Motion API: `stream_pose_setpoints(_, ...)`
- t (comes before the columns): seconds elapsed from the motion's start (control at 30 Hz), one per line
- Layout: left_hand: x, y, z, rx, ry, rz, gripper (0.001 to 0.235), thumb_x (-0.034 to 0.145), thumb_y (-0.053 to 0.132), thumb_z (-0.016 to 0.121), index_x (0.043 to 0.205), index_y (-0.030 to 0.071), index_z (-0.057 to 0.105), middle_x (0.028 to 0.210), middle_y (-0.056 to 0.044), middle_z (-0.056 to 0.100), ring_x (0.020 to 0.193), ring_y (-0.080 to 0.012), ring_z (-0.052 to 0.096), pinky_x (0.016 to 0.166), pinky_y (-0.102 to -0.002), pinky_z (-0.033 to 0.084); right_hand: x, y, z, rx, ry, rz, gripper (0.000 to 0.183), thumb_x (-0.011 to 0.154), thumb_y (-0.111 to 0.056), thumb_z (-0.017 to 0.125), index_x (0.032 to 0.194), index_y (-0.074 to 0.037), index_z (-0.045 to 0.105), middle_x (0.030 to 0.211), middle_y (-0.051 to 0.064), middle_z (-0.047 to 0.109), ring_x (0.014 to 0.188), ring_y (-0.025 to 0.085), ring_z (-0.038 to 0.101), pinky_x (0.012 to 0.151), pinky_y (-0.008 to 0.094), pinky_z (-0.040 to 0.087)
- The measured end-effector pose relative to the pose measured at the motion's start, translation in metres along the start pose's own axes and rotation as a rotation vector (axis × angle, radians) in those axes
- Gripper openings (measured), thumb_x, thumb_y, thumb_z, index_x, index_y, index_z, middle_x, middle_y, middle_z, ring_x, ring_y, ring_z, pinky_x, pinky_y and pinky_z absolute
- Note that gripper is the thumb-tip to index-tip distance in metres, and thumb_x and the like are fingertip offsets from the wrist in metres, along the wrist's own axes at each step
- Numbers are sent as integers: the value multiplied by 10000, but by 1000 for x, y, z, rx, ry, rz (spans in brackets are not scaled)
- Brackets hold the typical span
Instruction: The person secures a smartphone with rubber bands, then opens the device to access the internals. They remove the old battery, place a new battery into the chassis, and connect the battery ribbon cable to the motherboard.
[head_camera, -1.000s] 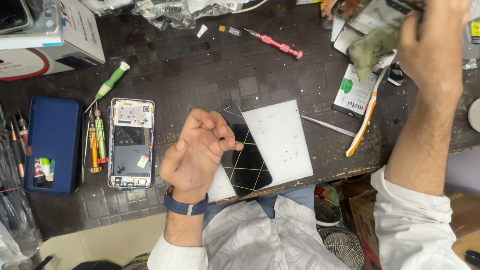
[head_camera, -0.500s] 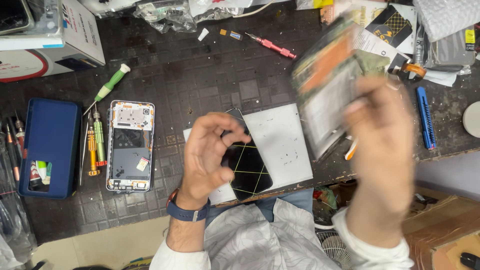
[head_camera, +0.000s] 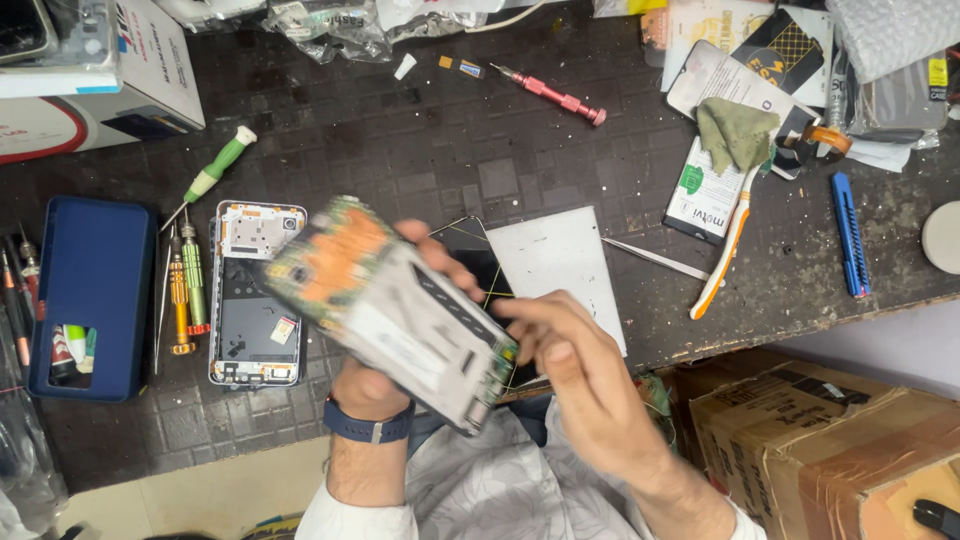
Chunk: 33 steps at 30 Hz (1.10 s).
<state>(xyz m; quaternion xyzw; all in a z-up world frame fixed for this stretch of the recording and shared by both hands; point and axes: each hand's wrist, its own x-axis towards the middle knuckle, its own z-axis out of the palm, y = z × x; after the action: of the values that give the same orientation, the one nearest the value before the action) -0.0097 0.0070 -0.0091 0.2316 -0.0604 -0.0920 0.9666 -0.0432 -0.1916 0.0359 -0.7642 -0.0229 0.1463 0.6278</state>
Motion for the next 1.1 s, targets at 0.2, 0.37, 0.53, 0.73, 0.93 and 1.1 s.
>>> stream_pose_setpoints(0.2,7,4,-8,-45,68,260,1000,745,415,948,1509,81,395,1151,-37,523,1066,-185,555,885,-357,536,-8,5,28,-657,165,-278,798,787,-366,776,1377,60,447,1319,256,430,1213,383,444,1014,513,405)
stream_pose_setpoints(0.37,5,7,-7,-12,122,276,897,801,383,905,1503,165,389,1054,5,472,933,-133,491,742,-288,491,-9,4,46,-837,208,-271,1024,666,-420,867,1412,86,383,1382,288,405,1228,446,396,996,593,330)
stream_pose_setpoints(0.53,6,8,-2,19,151,297,852,822,390,888,1481,169,395,995,17,453,893,-122,468,756,-279,471,-7,-5,45,-750,205,-219,920,706,-261,856,1428,66,389,1385,266,427,1217,421,424,1027,502,407)
stream_pose_setpoints(0.73,7,8,1,58,188,297,857,798,394,891,1469,164,410,1033,3,458,913,-131,470,763,-289,454,5,-9,34,-715,173,-116,1012,591,-213,859,1396,131,351,1240,276,440,1144,418,428,991,492,401)
stream_pose_setpoints(0.93,9,8,7,87,209,305,858,789,409,875,1465,148,414,1026,3,455,907,-133,463,757,-291,437,8,-18,23,-607,117,78,1032,630,-241,864,1444,97,328,1136,232,537,1102,374,515,979,450,432)
stream_pose_setpoints(1.1,10,8,6,95,220,297,839,805,416,857,1466,141,419,1007,7,445,889,-130,448,749,-293,429,-4,-13,-4,-347,211,-11,979,600,-187,827,1456,32,405,1316,190,579,1286,324,558,1095,406,415)
